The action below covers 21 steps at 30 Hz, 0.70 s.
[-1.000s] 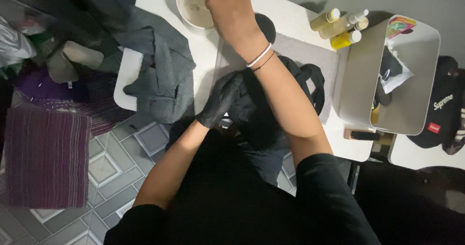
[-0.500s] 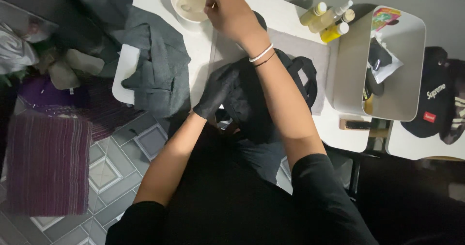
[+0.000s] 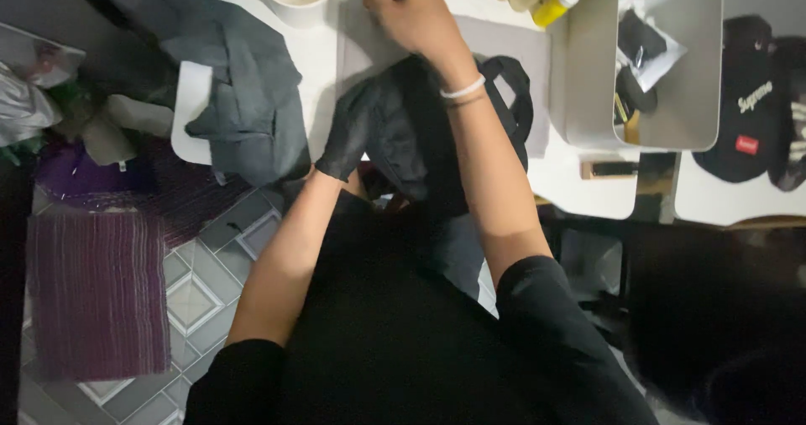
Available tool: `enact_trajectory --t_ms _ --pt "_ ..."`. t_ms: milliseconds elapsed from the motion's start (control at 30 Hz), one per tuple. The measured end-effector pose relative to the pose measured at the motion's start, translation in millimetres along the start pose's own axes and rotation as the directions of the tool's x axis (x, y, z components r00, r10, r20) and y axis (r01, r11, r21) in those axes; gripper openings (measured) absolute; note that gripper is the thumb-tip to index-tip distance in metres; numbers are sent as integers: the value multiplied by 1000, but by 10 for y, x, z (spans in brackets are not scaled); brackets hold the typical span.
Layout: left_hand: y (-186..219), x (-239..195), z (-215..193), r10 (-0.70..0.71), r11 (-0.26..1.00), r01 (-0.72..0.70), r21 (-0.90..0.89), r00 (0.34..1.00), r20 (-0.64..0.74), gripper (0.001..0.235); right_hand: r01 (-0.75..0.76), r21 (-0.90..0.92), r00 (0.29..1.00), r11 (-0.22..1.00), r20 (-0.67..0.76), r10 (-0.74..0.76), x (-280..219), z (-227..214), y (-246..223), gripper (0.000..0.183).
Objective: Applying a substance to a black bag using a small applicator brush
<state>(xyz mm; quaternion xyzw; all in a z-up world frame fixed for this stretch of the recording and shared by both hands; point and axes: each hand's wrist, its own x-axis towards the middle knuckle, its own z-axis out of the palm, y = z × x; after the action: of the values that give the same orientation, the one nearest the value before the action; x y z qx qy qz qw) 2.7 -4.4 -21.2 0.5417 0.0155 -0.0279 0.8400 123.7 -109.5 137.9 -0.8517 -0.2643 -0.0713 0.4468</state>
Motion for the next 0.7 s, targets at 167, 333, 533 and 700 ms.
enact_trajectory --t_ms 167,333,533,700 --pt "-57 24 -130 215 893 -235 383 972 97 30 -292 234 956 927 30 293 -718 -493 -251 23" --pt "171 24 49 -170 958 147 -247 983 -75 31 -315 251 938 915 -65 341 -1245 -680 -367 23" --pt "354 -83 51 -216 975 213 -59 975 -51 32 -301 249 925 920 -157 345 -1655 -509 -441 18" --pt "678 -146 249 -155 947 156 280 988 -26 50 -234 143 928 962 -262 264 -1779 -495 -526 21"
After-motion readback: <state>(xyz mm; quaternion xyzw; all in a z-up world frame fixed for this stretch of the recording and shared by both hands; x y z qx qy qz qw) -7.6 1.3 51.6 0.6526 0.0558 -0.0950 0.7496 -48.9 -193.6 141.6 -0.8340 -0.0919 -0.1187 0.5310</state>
